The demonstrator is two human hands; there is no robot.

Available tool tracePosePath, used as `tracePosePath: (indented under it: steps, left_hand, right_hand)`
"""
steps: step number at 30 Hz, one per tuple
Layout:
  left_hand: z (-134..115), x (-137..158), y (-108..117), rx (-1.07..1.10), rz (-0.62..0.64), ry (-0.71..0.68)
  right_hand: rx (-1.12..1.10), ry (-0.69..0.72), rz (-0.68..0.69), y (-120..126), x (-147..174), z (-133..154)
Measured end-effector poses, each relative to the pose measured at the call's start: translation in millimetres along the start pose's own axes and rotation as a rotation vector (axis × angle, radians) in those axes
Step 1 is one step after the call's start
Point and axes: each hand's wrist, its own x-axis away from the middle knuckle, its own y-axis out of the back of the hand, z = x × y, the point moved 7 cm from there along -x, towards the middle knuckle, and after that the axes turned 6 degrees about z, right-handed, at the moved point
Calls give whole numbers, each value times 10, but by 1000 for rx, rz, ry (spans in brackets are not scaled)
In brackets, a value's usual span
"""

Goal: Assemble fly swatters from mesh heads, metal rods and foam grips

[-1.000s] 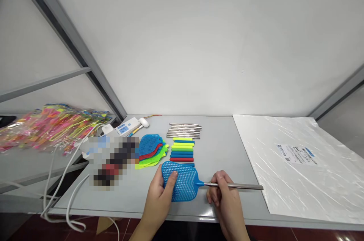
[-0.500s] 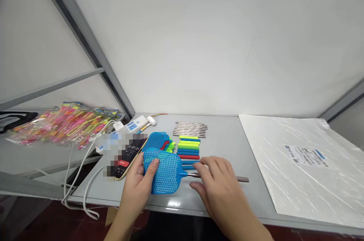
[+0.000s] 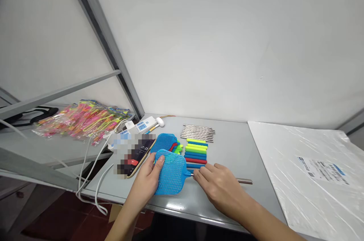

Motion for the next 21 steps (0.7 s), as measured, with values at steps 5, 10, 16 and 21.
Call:
tracePosePath:
  steps: [5,10,16,21]
  left_hand:
    - [201,-18,767,-13,-409,112]
    - [77,-302,1071,-238,-411,-22]
    - [54,-918,668,-504,-332,4]
    - [138,-1007,518,-750,-314,89]
  right_hand:
    - [119,-1,-103,119,299,-409]
    - [123,-226,-219,215,563,-918]
    - [43,-131,-201,47,312,-613]
    - [27,-146,-264,-23,185,-602]
